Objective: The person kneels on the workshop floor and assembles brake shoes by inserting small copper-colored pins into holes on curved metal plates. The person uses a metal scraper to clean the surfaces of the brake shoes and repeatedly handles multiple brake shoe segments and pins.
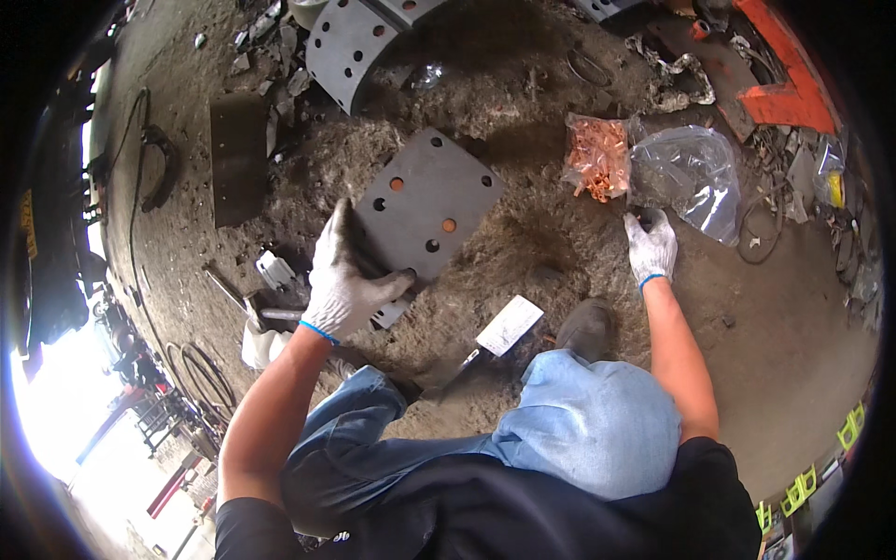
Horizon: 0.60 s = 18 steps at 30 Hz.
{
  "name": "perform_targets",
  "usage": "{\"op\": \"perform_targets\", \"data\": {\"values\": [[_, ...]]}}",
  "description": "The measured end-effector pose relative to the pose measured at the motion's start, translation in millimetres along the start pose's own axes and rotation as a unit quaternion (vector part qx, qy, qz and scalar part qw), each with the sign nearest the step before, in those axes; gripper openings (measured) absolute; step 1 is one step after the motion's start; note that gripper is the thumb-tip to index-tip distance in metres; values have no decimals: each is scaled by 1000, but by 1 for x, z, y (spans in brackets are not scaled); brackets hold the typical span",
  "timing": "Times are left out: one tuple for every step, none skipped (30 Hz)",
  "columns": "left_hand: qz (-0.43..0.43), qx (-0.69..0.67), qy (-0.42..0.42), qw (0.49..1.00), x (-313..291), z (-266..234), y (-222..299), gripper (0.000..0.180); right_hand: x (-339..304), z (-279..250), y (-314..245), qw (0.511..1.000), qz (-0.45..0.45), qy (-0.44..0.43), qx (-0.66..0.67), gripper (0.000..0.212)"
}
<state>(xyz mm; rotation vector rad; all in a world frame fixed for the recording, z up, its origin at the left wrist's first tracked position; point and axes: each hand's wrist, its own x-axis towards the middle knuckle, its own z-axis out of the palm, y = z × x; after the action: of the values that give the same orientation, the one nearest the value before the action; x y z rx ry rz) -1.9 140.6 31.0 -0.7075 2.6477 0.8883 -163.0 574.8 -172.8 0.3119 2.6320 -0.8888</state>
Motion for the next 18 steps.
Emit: {"op": "perform_targets", "data": {"values": [[5,0,-1,1000,1,2,-7,129,-4,-5,-16,999,-10,-17,-32,35],[12,0,-3,1000,0,4,-14,129,-4,-3,-11,998,-41,-24,-34,33],[10,-55,-9,998,4,6,-11,129,-4,-7,-4,997,-68,-22,-42,31],[2,-104,-11,994,2,5,-11,130,-11,-8,-15,993,-94,-25,-60,29],[-5,-154,-13,988,0,5,-11,130,-19,-10,-26,991,-110,-40,-57,27],[-2,-115,-33,993,-4,4,-11,130,-25,-8,-30,993,-100,-67,11,22],[1,-67,-38,997,-4,-1,-13,131,-39,-6,-63,985,-27,-134,105,16],[22,-21,-37,999,11,-4,-10,132,-41,1,-57,970,-30,-157,182,12],[44,0,-20,999,15,-3,-15,134,-45,1,-74,959,-169,-145,176,11],[56,18,-15,998,8,0,-20,137,-53,-1,-116,950,-165,-153,217,13],[36,7,-31,999,9,-1,-15,139,-47,1,-132,944,-223,-141,198,12],[34,29,-29,999,7,-3,-16,140,-45,7,-155,927,-209,-172,259,15],[39,50,-23,998,4,-3,-16,139,-43,13,-176,924,-229,-175,252,15],[44,71,-18,996,3,-5,-16,138,-41,18,-194,920,-248,-177,246,15],[49,51,-18,997,7,-5,-15,137,-35,28,-199,909,-275,-194,245,15],[49,31,-27,998,6,-6,-17,137,-35,38,-201,899,-294,-215,244,15],[49,13,-36,998,8,-7,-17,136,-34,43,-201,898,-312,-206,233,16],[51,22,-28,998,7,-6,-18,135,-37,51,-200,901,-304,-209,228,17]]}}
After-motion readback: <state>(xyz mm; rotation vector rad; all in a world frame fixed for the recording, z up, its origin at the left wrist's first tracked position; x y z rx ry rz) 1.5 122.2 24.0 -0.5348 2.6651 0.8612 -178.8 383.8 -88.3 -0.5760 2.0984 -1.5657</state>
